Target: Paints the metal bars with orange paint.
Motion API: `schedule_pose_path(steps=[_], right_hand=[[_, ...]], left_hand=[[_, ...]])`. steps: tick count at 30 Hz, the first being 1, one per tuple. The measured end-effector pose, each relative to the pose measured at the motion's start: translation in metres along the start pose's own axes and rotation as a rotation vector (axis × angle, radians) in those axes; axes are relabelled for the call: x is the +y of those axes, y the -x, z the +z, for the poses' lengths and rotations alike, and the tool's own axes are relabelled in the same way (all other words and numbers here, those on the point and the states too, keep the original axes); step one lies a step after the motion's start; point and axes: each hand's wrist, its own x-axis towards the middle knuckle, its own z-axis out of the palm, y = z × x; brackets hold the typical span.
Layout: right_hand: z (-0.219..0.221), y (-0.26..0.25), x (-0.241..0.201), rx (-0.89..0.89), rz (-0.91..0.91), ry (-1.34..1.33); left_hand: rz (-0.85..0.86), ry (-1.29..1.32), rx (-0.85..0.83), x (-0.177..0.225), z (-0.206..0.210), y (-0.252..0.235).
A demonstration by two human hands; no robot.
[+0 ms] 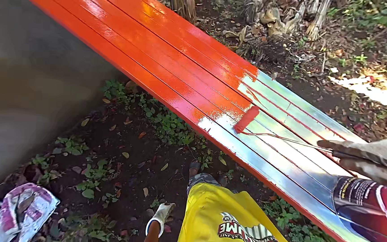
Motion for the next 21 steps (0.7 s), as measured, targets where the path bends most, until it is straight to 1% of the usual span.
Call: schedule_pose_path(steps=[1,3,5,7,9,12,16,18,19,21], right_hand=[[-0.009,-0.014,0.003,-0.009,-0.012,0.079],[-0.038,-0.049,-0.002,-0.018,-0.152,0.205],[-0.068,-0.087,-0.035,-0.092,-0.157,0.136],[-0.085,-0.117,-0.079,-0.098,-0.175,0.021],[-0.098,-0.144,-0.121,-0.075,-0.211,-0.006],[-0.112,-0.188,-0.164,-0.05,-0.221,0.004],[-0.12,-0.235,-0.206,-0.042,-0.208,-0.01],[-0.119,-0.242,-0.215,-0.03,-0.229,-0.012],[-0.115,-0.24,-0.21,-0.032,-0.232,-0.018],[-0.101,-0.223,-0.186,-0.05,-0.244,-0.025]], left_hand=[[0.016,0.014,-0.008,0.003,0.011,0.003],[0.07,0.051,-0.019,0.007,0.03,0.002],[0.136,0.109,-0.009,0.008,0.044,0.001],[0.165,0.154,-0.02,0.008,0.054,0.007],[0.168,0.172,-0.025,0.01,0.06,0.009],[0.123,0.179,-0.032,0.005,0.056,-0.001],[0.07,0.191,0.021,-0.003,0.037,-0.013],[0.078,0.239,0.067,0.0,0.023,-0.019],[0.08,0.268,0.079,-0.001,0.02,-0.02],[0.069,0.308,0.082,0.001,0.018,-0.019]])
